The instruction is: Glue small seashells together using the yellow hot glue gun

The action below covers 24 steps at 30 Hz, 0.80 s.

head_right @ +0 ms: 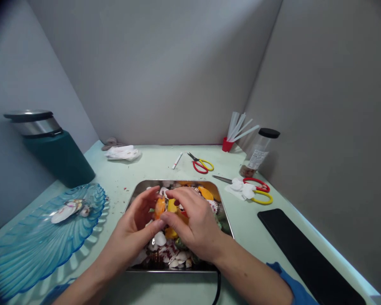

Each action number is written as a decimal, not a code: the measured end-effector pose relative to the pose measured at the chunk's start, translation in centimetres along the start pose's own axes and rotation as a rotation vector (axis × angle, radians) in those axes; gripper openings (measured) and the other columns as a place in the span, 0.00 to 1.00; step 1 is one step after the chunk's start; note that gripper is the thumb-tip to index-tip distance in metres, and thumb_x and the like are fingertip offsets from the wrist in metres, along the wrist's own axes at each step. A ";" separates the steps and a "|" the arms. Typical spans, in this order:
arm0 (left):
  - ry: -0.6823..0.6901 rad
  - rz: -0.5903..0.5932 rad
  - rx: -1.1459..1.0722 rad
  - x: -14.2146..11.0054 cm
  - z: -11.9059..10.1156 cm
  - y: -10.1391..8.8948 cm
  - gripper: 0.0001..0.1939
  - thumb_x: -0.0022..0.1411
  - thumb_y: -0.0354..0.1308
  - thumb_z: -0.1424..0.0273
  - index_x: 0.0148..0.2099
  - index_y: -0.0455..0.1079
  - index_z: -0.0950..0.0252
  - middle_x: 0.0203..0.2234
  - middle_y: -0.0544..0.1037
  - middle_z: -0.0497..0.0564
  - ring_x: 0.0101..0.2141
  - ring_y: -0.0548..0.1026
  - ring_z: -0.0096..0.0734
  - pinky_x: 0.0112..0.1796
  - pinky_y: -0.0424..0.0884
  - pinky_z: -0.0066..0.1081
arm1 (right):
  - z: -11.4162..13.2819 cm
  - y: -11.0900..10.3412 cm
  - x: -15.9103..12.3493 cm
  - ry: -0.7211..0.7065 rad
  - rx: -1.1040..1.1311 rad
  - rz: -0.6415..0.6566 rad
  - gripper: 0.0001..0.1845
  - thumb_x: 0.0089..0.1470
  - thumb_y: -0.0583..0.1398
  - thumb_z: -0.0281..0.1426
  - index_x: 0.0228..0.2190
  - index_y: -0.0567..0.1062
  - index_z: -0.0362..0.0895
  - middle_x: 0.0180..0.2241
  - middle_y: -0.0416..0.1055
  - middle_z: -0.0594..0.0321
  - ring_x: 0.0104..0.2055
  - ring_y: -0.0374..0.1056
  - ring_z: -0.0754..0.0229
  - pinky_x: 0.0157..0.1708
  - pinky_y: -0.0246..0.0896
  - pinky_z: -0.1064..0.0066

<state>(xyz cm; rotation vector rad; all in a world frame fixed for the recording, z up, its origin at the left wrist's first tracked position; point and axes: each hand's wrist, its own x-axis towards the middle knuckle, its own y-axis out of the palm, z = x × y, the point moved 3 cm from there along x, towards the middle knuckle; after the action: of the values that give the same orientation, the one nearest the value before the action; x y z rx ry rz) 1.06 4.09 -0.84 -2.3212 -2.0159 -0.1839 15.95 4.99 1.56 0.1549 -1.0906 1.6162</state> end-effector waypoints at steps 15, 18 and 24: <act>-0.088 0.002 -0.098 0.1 -0.3 -0.1 0.15 0.52 0.60 0.70 0.44 0.66 0.61 0.39 0.72 0.49 0.40 0.70 0.32 0.40 0.67 0.29 | -0.1 0.7 -0.1 -0.060 -0.041 0.068 0.07 0.56 0.54 0.25 0.36 0.71 0.43 0.32 0.74 0.58 0.32 0.69 0.62 0.32 0.62 0.70; -0.149 -0.011 -0.196 0.0 -0.5 0.0 0.10 0.54 0.60 0.67 0.39 0.65 0.62 0.31 0.71 0.45 0.33 0.69 0.26 0.35 0.67 0.24 | 0.0 0.6 -0.1 -0.054 -0.027 0.058 0.07 0.56 0.54 0.25 0.36 0.72 0.43 0.30 0.74 0.59 0.30 0.68 0.62 0.31 0.62 0.71; -0.179 0.003 -0.314 0.1 -0.2 -0.2 0.10 0.54 0.60 0.67 0.36 0.63 0.64 0.28 0.70 0.45 0.29 0.68 0.23 0.32 0.66 0.23 | 0.1 0.5 0.0 -0.034 -0.014 0.049 0.06 0.56 0.55 0.27 0.35 0.72 0.43 0.29 0.73 0.61 0.29 0.67 0.63 0.30 0.61 0.72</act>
<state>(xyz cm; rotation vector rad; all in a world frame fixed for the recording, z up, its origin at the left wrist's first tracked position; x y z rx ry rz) 0.87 4.22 -0.66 -2.6101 -2.2062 -0.3253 15.53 4.94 1.35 0.1478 -1.1398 1.6541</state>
